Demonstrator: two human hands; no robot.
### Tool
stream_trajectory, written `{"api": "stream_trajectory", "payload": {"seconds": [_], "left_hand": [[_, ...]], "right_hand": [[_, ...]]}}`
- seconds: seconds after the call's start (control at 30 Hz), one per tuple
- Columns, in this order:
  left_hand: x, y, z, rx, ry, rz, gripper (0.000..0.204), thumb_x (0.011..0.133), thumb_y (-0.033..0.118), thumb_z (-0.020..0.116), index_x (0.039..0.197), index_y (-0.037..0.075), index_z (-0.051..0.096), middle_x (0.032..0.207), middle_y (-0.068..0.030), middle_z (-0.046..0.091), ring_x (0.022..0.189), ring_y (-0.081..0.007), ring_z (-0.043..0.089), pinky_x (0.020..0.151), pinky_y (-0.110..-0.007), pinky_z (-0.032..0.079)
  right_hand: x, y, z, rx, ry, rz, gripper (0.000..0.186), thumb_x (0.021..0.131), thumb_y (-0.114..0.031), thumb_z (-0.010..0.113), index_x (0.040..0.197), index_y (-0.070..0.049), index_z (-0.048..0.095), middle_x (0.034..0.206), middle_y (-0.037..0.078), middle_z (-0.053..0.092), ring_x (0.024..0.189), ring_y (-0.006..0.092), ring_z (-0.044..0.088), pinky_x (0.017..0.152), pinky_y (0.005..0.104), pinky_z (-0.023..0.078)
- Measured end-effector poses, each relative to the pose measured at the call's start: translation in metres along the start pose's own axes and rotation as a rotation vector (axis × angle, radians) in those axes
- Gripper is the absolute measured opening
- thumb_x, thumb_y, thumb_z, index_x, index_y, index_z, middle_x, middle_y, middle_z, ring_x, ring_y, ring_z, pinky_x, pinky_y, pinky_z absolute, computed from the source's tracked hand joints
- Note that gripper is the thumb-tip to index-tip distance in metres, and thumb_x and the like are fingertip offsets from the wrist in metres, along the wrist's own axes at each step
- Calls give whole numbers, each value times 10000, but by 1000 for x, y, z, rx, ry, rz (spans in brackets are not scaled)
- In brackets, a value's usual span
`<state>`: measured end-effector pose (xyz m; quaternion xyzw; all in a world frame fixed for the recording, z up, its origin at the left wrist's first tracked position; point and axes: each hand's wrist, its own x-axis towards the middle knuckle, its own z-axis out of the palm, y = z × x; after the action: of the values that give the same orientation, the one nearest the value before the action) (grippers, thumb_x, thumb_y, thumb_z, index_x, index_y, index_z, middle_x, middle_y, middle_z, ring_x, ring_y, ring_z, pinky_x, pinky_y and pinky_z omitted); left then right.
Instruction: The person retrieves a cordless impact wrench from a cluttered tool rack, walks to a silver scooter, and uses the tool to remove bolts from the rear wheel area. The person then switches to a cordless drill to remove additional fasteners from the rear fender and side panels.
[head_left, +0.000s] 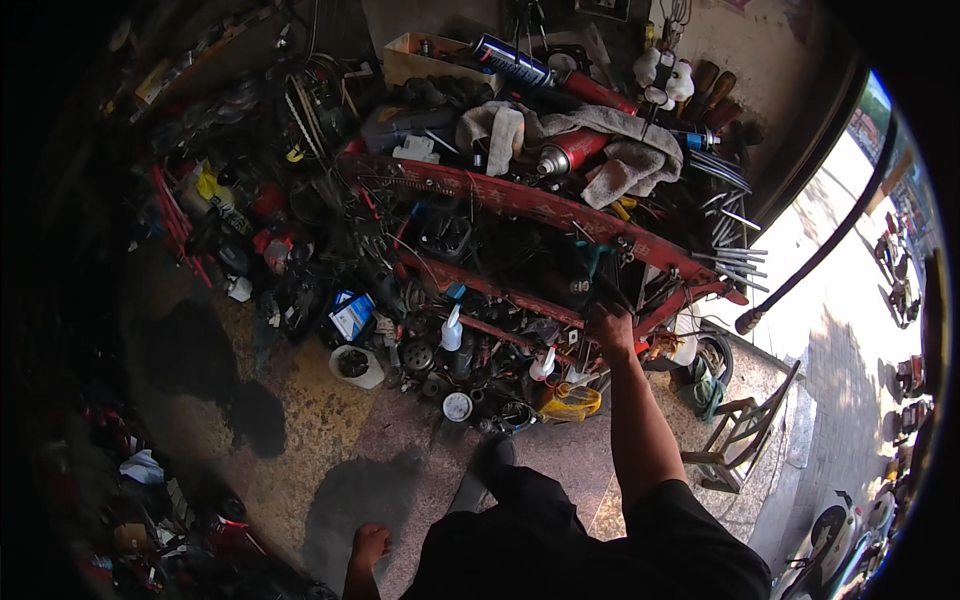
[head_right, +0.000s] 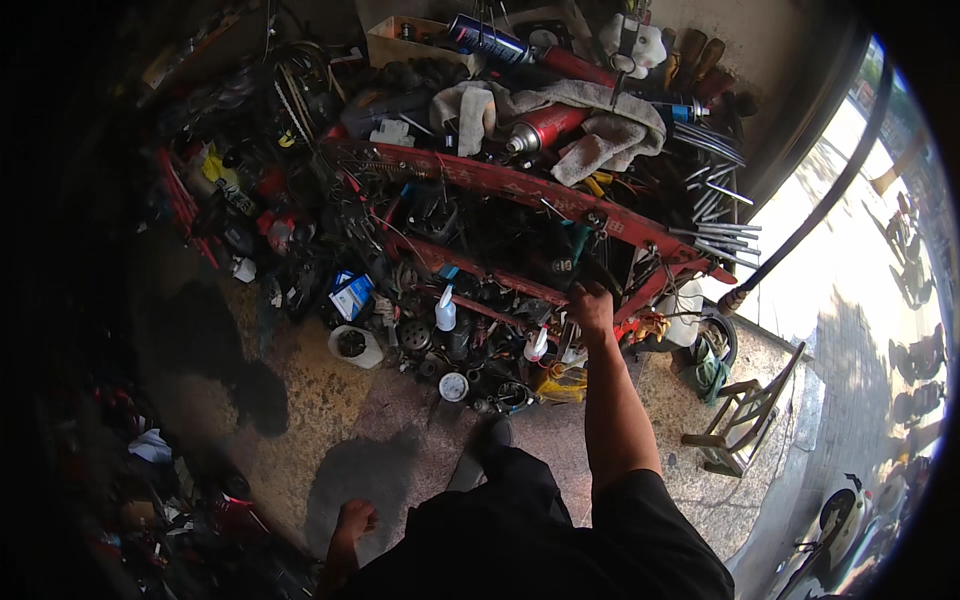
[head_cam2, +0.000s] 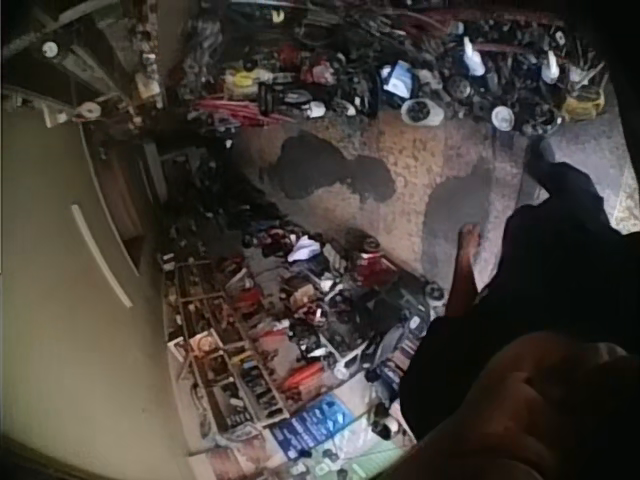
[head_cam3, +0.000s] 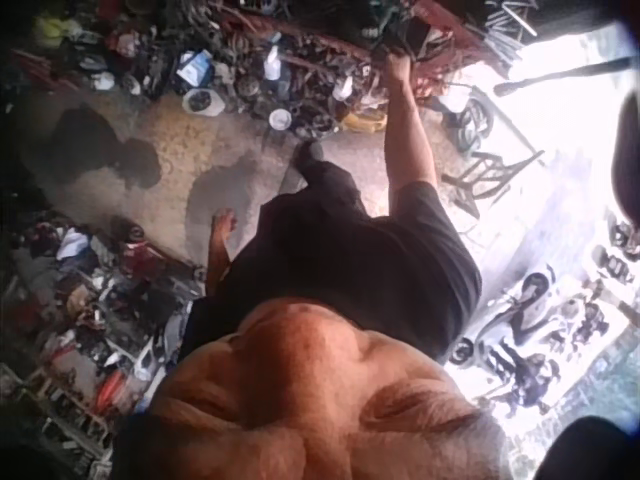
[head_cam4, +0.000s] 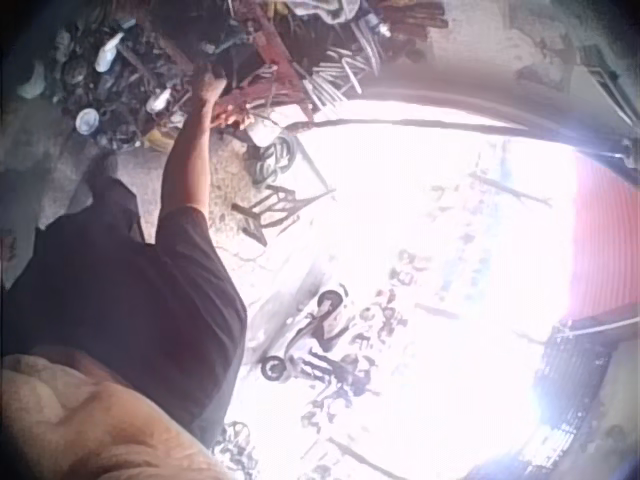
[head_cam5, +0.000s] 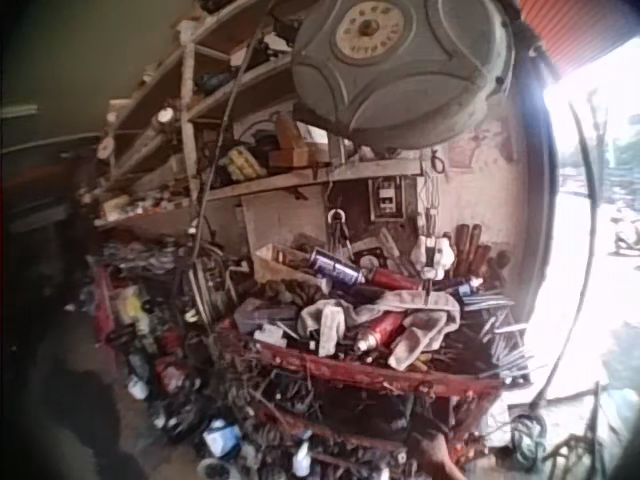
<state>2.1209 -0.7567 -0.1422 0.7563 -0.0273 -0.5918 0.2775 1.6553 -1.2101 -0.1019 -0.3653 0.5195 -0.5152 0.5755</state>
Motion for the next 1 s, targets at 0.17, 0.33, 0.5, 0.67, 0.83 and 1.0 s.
{"api": "stream_trajectory", "payload": {"seconds": [0.17, 0.33, 0.5, 0.67, 0.83, 1.0], "left_hand": [[-2, -17, -39, -198, 44, -248, 331, 902, 49, 524, 661, 125, 310, 627, 2, 281, 505, -122, 257, 472, -357, 247], [14, 24, -54, -221, 22, -293, 414, 906, 42, 455, 653, 179, 157, 638, 22, 147, 521, -126, 157, 464, -350, 162], [65, 116, -49, 65, 140, -157, 180, 863, 100, 579, 722, 87, 467, 646, -25, 485, 515, -133, 472, 473, -319, 410], [121, 191, -63, 132, -63, -39, 76, 894, 99, 587, 893, 27, 563, 662, -90, 532, 519, -182, 529, 449, -324, 420], [127, 191, -66, 176, 71, -18, 132, 902, 126, 600, 971, 14, 587, 735, -109, 577, 576, -193, 573, 497, -351, 461], [123, 151, -61, 225, -119, -42, 280, 932, 314, 577, 825, 56, 592, 695, -90, 629, 541, -175, 598, 461, -319, 504]], "right_hand": [[107, 33, -13, -762, 315, -205, 355, 845, -322, 589, 999, -25, 709, 766, 159, 682, 697, 324, 669, 615, 425, 507], [140, 43, -20, -626, 419, 3, 355, 820, -323, 574, 955, -23, 707, 869, 237, 692, 884, 384, 677, 774, 446, 504], [139, 25, -11, -565, 366, -14, 304, 829, -293, 590, 920, -32, 717, 815, 198, 691, 809, 331, 682, 740, 411, 506], [160, 4, -1, -516, 441, -115, 296, 828, -287, 597, 921, -31, 713, 815, 185, 688, 804, 314, 674, 737, 403, 506], [207, -16, 2, -453, 471, -240, 288, 828, -281, 603, 921, -29, 708, 816, 171, 685, 800, 297, 667, 734, 395, 505], [233, -24, 4, -432, 454, -264, 281, 827, -275, 610, 922, -28, 704, 816, 158, 682, 795, 280, 659, 732, 387, 504]]}}
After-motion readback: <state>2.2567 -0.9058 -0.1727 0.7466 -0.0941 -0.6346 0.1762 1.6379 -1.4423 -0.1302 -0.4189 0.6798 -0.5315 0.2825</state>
